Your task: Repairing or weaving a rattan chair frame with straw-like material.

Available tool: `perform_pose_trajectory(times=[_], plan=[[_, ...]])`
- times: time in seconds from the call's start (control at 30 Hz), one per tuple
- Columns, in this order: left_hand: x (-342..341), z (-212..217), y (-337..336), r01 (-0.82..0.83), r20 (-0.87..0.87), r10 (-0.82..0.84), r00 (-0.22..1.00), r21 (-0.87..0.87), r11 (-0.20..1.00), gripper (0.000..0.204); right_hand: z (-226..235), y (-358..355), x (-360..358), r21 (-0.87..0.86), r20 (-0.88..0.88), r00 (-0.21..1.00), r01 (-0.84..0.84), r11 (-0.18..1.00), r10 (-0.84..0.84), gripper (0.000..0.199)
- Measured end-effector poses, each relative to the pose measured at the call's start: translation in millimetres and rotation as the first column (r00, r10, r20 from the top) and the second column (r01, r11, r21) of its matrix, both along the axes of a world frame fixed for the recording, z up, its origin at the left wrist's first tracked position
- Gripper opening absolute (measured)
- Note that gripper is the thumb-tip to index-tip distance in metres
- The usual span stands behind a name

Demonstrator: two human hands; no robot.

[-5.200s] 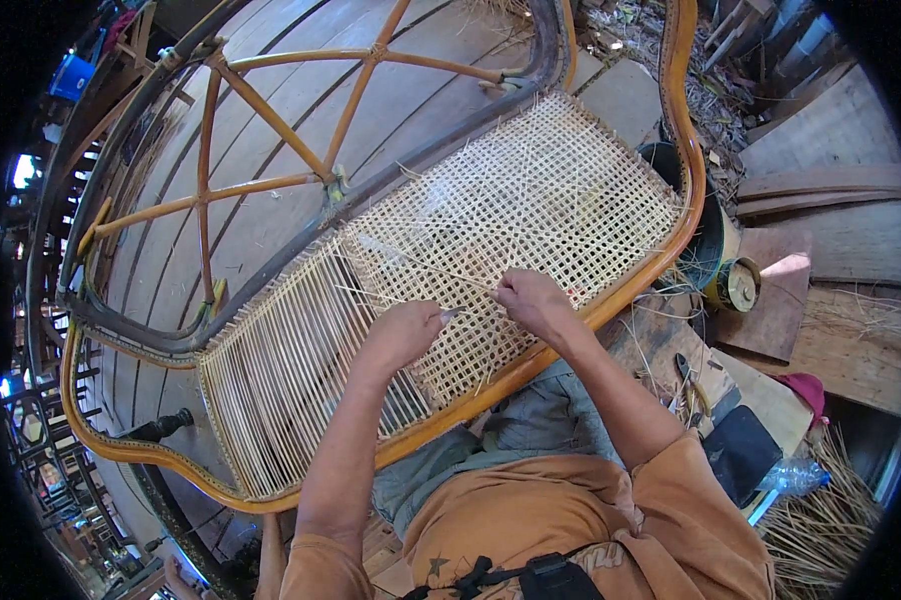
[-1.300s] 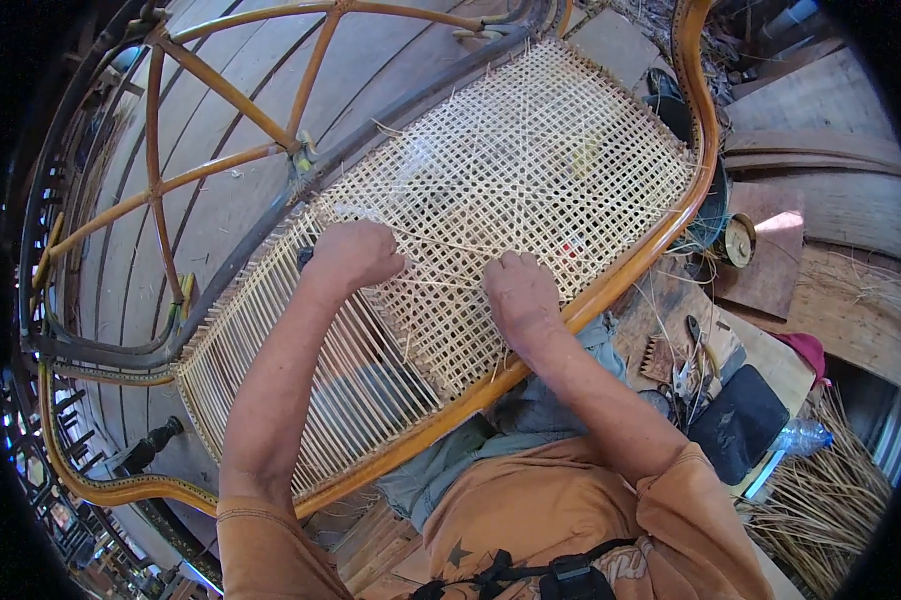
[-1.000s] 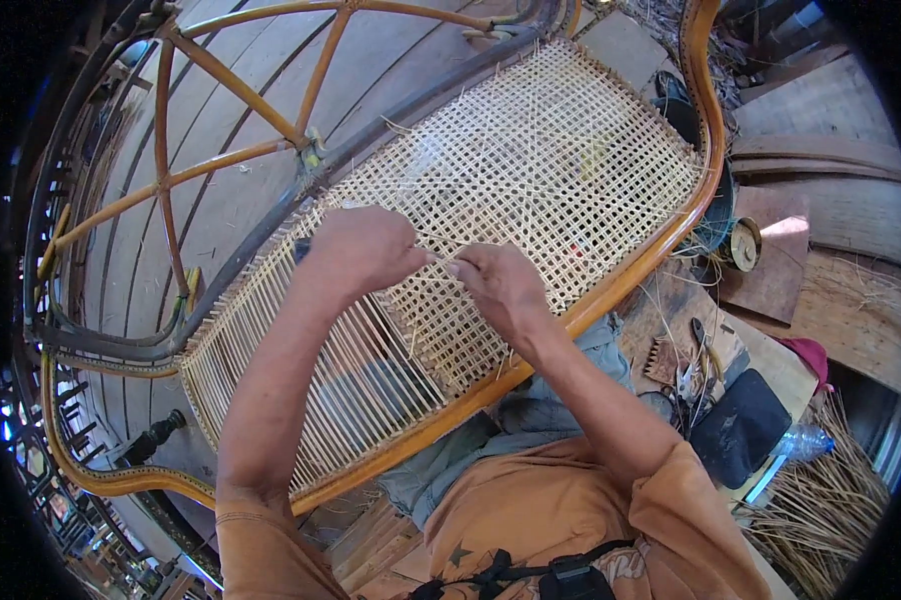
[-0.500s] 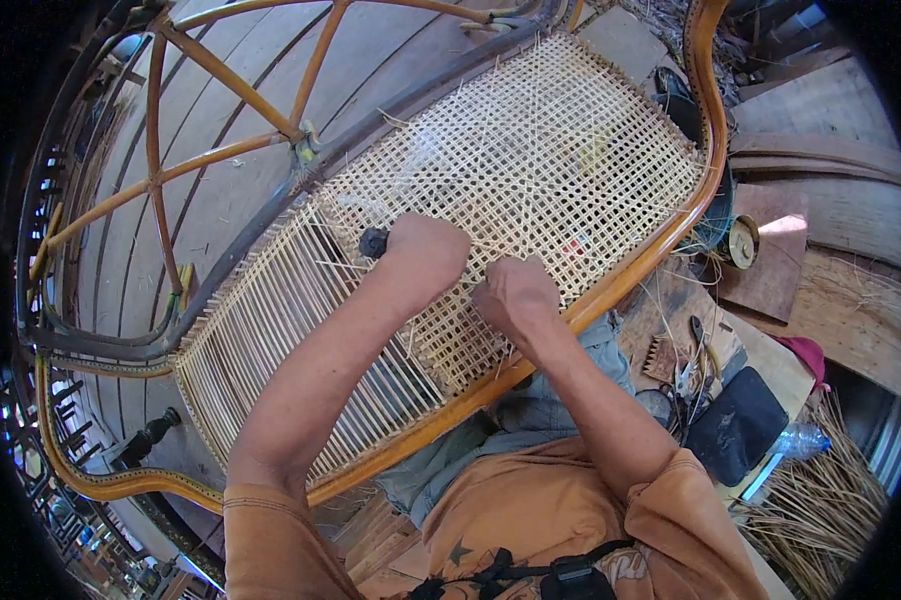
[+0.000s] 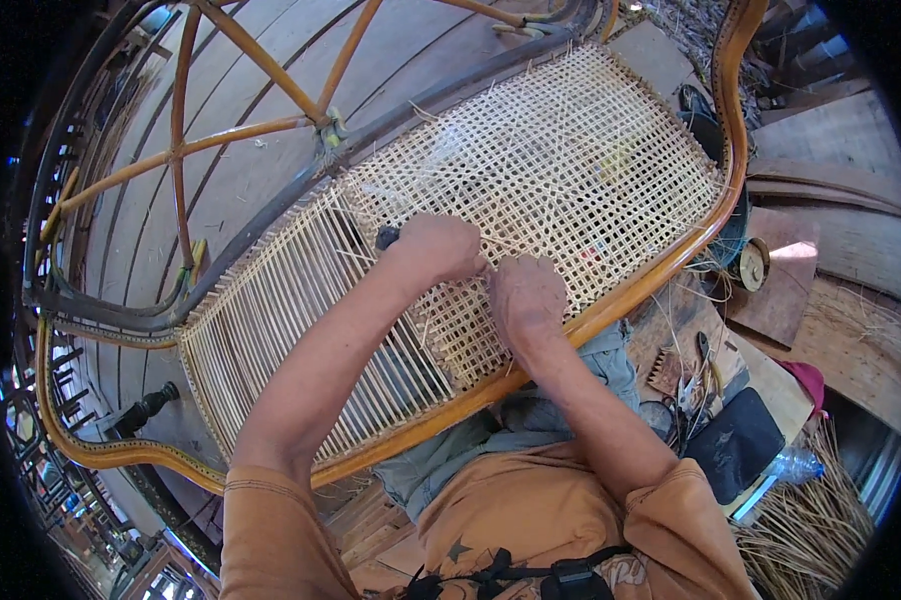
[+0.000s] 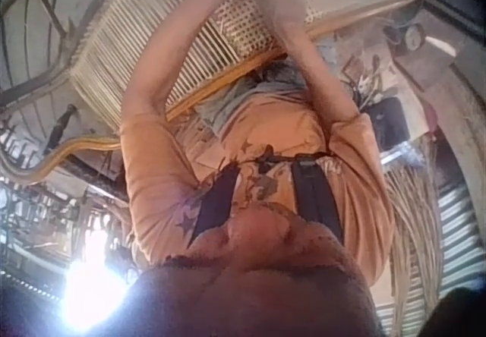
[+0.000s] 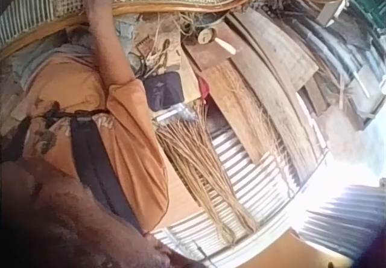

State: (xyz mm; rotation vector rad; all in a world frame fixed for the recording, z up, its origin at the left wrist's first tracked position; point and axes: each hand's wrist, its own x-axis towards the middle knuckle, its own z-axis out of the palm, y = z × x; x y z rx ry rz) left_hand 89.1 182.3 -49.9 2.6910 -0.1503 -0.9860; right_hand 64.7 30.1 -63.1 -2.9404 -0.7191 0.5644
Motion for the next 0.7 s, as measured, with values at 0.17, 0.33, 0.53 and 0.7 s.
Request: perform_pose_trajectory(times=[0.17,0.33,0.53,0.7], plan=[[5.0,17.8,13.8,0.030,-0.018,-0.029,0.999,0.057,0.998,0.041,1.6,-15.0,3.6,0.168,0.047,0.996,-0.084,0.982,0.077,0.015],[-10.9,17.1,40.4,-0.029,0.070,0.021,0.997,0.110,0.993,0.045,-0.7,-15.2,5.1,0.223,0.025,0.998,-0.067,0.973,0.063,0.013],[-21.0,23.9,60.2,-0.116,0.108,0.098,0.989,0.180,0.977,0.046,-10.6,-10.1,19.2,0.228,-0.088,0.996,-0.004,0.974,0.025,0.014],[-16.8,67.6,37.1,-0.083,0.158,0.065,0.985,0.111,0.990,0.045,13.7,10.7,19.4,0.604,-0.569,0.821,0.449,0.658,-0.038,0.027]])
